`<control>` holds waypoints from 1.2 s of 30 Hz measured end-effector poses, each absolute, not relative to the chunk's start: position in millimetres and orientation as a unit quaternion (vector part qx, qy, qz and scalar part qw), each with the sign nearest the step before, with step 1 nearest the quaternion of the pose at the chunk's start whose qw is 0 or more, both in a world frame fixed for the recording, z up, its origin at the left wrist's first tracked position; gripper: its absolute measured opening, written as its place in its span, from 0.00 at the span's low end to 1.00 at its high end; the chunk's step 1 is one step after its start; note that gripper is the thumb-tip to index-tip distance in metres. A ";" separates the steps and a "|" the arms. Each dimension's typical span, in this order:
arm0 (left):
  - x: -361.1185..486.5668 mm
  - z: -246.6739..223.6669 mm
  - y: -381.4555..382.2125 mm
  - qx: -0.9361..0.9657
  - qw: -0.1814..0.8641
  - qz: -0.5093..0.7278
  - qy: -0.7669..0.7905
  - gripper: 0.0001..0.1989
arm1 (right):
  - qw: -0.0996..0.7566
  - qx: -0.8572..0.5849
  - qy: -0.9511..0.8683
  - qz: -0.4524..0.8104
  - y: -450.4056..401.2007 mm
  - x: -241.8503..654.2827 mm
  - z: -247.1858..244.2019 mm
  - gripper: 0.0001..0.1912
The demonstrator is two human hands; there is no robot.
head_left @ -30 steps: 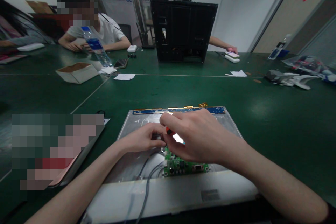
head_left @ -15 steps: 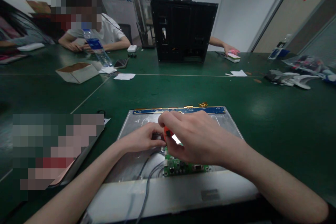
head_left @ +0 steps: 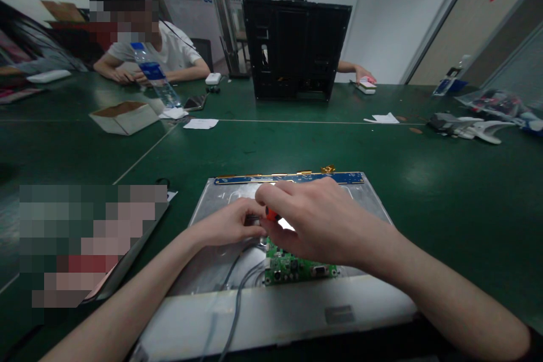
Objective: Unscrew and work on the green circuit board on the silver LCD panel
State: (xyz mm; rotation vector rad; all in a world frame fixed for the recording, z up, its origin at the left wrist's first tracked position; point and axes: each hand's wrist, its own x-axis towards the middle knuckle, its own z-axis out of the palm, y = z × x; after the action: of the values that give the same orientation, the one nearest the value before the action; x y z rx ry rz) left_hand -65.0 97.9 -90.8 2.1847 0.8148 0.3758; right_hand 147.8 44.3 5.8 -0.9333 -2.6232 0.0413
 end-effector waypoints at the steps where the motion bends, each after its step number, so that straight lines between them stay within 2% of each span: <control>1: -64.7 -89.8 98.2 0.853 0.392 0.144 0.313 0.07 | 0.178 -0.330 -0.927 0.017 44.1 147.6 6.0 0.09; 5: -63.0 -85.7 98.7 0.846 0.419 0.145 0.295 0.07 | 0.179 -0.324 -0.928 0.024 44.4 147.9 5.6 0.09; 13: -65.3 -88.3 95.0 0.848 0.398 0.120 0.328 0.10 | 0.159 -0.331 -0.930 0.015 45.7 149.1 5.4 0.10; 17: -66.8 -91.1 96.8 0.851 0.388 0.134 0.326 0.08 | 0.173 -0.326 -0.929 0.015 44.4 148.3 5.7 0.09; 24: -64.2 -85.8 101.5 0.841 0.434 0.123 0.299 0.06 | 0.179 -0.318 -0.930 0.032 44.8 148.7 3.4 0.11; 36: -65.1 -88.9 97.4 0.850 0.396 0.131 0.321 0.07 | 0.175 -0.338 -0.925 0.007 44.3 148.3 5.7 0.09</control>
State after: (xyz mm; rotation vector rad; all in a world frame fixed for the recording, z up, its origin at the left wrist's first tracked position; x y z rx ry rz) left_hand -65.1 97.4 -88.9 2.1557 0.8145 0.3324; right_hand 148.3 44.3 5.7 -0.9589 -2.6202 0.0208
